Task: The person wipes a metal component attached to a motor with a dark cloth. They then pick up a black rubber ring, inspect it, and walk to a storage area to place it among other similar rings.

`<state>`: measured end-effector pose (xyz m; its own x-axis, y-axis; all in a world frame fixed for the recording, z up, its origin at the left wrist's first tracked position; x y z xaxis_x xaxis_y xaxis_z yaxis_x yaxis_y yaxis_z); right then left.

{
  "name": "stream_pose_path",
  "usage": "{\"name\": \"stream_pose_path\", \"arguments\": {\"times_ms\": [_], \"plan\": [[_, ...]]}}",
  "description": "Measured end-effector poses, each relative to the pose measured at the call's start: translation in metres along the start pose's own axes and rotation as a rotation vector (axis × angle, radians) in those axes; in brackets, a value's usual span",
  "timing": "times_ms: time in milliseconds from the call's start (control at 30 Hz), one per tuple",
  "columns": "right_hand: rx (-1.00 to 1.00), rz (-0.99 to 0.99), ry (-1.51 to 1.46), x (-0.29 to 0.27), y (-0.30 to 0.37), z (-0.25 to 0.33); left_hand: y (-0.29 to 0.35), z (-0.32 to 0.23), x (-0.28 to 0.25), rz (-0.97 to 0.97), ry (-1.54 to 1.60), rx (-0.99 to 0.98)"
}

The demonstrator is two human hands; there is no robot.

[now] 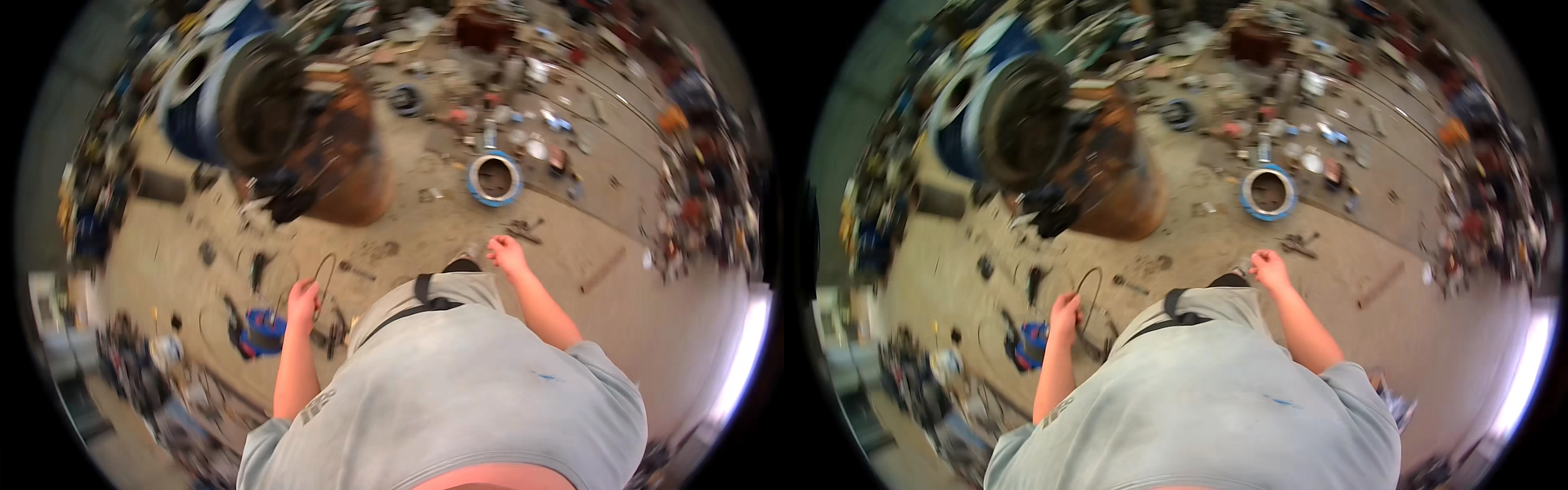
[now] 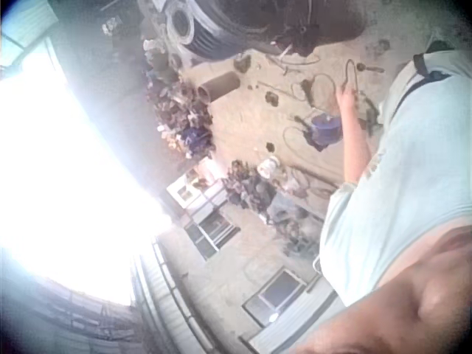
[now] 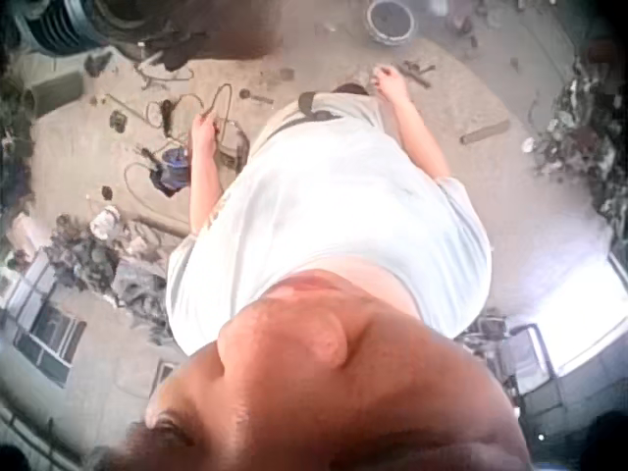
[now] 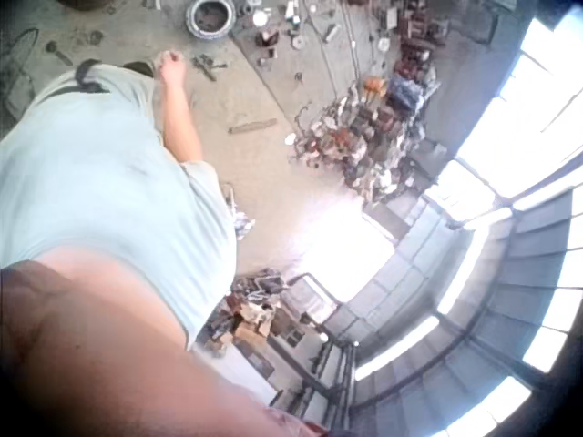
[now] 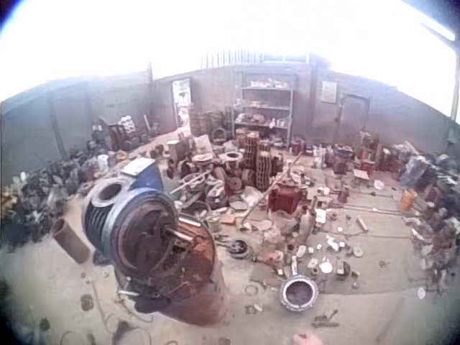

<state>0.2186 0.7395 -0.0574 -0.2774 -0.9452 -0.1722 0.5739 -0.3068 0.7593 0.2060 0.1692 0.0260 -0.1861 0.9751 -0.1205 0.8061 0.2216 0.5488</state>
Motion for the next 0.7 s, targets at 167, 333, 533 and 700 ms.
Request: {"name": "stream_pose_path", "arguments": {"times_ms": [167,333,533,700], "plan": [[-0.081,0.322,0.299,0.155,0.028,0.085,-0.021,0.012,-0.049,-0.166,0.574,-0.251],[-0.137,0.734,0.486,0.308,0.077,0.135,-0.078,-0.012,-0.074,-0.293,0.711,-0.267],[-0.811,0.377,0.678,0.429,0.062,0.188,-0.149,-0.083,-0.081,-0.493,0.604,-0.126],[0.403,0.733,0.155,0.475,0.058,0.172,-0.227,-0.089,-0.105,-0.429,0.582,-0.202]]}}
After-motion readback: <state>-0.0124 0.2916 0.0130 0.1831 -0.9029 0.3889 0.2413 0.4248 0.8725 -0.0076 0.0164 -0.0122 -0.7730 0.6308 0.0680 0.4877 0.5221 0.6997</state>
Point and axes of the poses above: each hand's wrist, its own y-axis away from the middle knuckle, its own x-axis out of the palm, z = x × y, the point moved 4 cm from there along -y, towards the middle knuckle, and after that the axes turned 8 degrees about x, right-handed, at the moved point
